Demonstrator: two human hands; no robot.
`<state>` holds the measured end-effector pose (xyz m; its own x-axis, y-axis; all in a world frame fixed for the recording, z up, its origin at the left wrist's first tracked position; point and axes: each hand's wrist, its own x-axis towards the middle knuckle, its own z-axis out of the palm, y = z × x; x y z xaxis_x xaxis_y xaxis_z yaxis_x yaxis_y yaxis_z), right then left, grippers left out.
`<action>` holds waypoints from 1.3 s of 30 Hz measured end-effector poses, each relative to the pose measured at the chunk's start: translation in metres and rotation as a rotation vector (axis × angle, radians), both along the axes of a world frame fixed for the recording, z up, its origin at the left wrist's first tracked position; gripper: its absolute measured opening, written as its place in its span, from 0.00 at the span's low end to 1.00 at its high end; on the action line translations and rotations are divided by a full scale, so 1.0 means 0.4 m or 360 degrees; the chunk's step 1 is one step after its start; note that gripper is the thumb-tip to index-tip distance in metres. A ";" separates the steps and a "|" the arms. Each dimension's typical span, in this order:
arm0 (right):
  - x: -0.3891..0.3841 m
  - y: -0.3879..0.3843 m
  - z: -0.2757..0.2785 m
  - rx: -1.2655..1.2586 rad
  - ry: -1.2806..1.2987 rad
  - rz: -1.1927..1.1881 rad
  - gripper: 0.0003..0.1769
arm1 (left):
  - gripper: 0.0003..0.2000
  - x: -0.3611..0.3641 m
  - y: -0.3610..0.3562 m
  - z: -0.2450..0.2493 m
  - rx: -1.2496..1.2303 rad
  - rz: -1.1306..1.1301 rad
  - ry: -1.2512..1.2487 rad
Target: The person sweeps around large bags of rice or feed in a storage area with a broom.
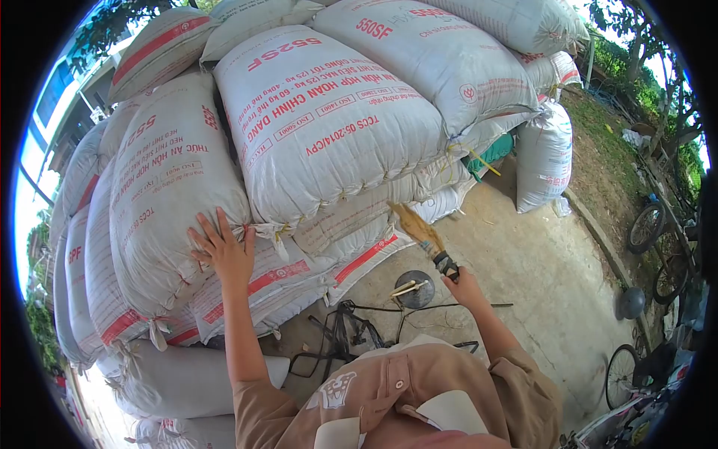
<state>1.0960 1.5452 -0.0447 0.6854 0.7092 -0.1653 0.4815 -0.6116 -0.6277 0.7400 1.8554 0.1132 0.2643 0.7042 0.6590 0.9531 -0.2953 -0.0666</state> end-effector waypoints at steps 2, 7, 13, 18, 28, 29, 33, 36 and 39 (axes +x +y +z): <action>-0.016 -0.048 -0.082 -0.0271 -0.0029 0.0333 0.24 | 0.34 0.020 -0.038 0.044 -0.0224 0.0069 -0.0055; 0.044 -0.027 -0.072 0.0289 0.0520 -0.0141 0.22 | 0.34 0.127 -0.100 0.133 -0.0463 0.0043 -0.0308; 0.241 0.187 -0.050 0.0900 0.1152 -0.0717 0.16 | 0.30 0.375 -0.016 0.140 -0.0187 -0.0431 -0.0326; 0.041 0.396 -0.180 0.0427 0.1153 0.0029 0.20 | 0.27 0.450 0.038 0.065 0.0532 -0.0219 -0.0110; -0.130 0.071 -0.379 -0.0161 0.1391 0.0244 0.16 | 0.26 0.420 0.052 0.047 0.0642 -0.0295 -0.0251; -0.080 0.050 -0.375 -0.0173 0.1425 0.0174 0.16 | 0.27 0.418 0.048 0.049 0.0611 -0.0285 -0.0274; 0.070 -0.017 -0.333 -0.0173 0.1221 0.0076 0.16 | 0.29 0.412 0.033 0.048 0.0580 -0.0311 -0.0426; 0.093 -0.058 -0.300 -0.0139 0.0888 0.0278 0.17 | 0.31 0.402 0.002 0.036 0.0402 -0.0520 -0.0757; 0.023 -0.107 -0.231 -0.0168 0.0755 0.0545 0.19 | 0.35 0.348 -0.149 -0.003 0.0085 -0.0576 -0.1030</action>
